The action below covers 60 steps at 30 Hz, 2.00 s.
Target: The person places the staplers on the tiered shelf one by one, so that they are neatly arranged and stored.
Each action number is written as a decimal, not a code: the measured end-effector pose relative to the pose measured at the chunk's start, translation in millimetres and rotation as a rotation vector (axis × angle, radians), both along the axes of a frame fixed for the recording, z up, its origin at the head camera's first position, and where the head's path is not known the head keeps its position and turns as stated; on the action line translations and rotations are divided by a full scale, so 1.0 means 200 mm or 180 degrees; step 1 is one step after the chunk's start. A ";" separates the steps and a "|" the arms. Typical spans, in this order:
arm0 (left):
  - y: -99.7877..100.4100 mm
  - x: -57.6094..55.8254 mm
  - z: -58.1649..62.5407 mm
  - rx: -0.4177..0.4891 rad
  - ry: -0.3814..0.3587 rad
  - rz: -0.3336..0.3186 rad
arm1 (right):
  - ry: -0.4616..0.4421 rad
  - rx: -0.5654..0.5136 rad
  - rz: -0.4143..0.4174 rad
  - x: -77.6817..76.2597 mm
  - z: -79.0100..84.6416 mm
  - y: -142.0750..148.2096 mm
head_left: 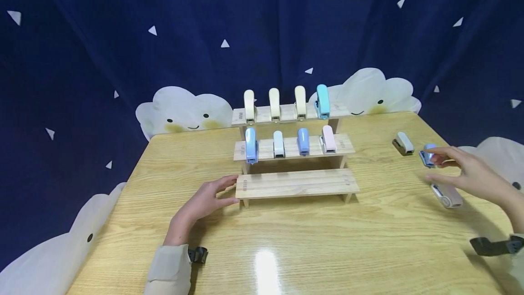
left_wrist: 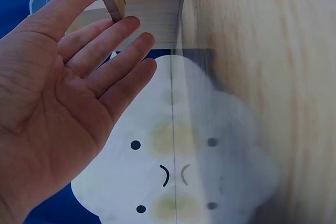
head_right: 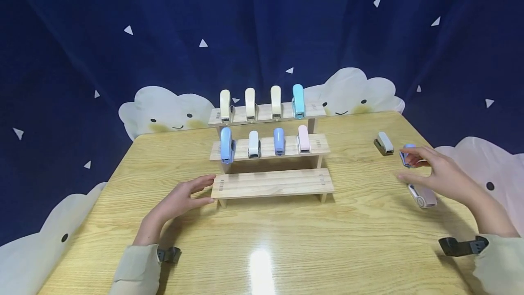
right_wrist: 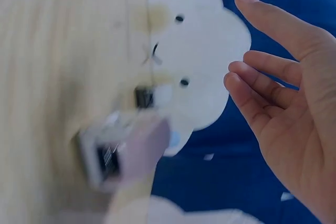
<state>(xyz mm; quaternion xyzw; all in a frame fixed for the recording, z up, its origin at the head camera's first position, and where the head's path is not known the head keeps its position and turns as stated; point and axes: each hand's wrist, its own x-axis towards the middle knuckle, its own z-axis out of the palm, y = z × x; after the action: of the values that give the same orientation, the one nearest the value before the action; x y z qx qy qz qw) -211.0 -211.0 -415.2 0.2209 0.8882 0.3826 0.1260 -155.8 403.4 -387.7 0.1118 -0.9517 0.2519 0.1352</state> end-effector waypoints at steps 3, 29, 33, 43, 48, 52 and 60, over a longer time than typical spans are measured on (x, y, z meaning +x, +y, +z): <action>0.00 0.00 0.00 0.0003 0.0001 -0.0003 | 0.0056 -0.0043 -0.0001 0.02 -0.05 0.07; -0.01 -0.01 -0.01 0.0007 0.0008 -0.0016 | -0.0032 0.0084 -0.0064 0.13 -0.28 0.24; -0.01 -0.01 -0.01 -0.0001 0.0020 -0.0023 | -0.0028 0.0150 -0.0083 0.14 -0.30 0.24; -0.01 -0.01 -0.01 0.0005 0.0000 -0.0003 | -0.0219 0.0258 -0.0337 0.15 -0.30 0.25; -0.01 0.00 0.00 0.0036 0.0011 -0.0036 | -0.0124 0.0238 -0.0393 0.15 -0.28 0.23; -0.01 0.00 0.00 0.0048 -0.0001 -0.0027 | -0.0044 0.0161 -0.0414 0.15 -0.27 0.20; -0.01 0.00 -0.01 0.0034 -0.0014 -0.0003 | 0.0215 -0.0011 -0.0315 0.13 -0.21 0.10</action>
<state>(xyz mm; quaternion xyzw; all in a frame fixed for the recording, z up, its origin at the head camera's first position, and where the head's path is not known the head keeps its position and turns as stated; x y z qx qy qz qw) -211.2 -213.2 -416.8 0.2212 0.8858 0.3878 0.1270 -129.2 424.2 -429.7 0.0728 -0.9505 0.2427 0.1797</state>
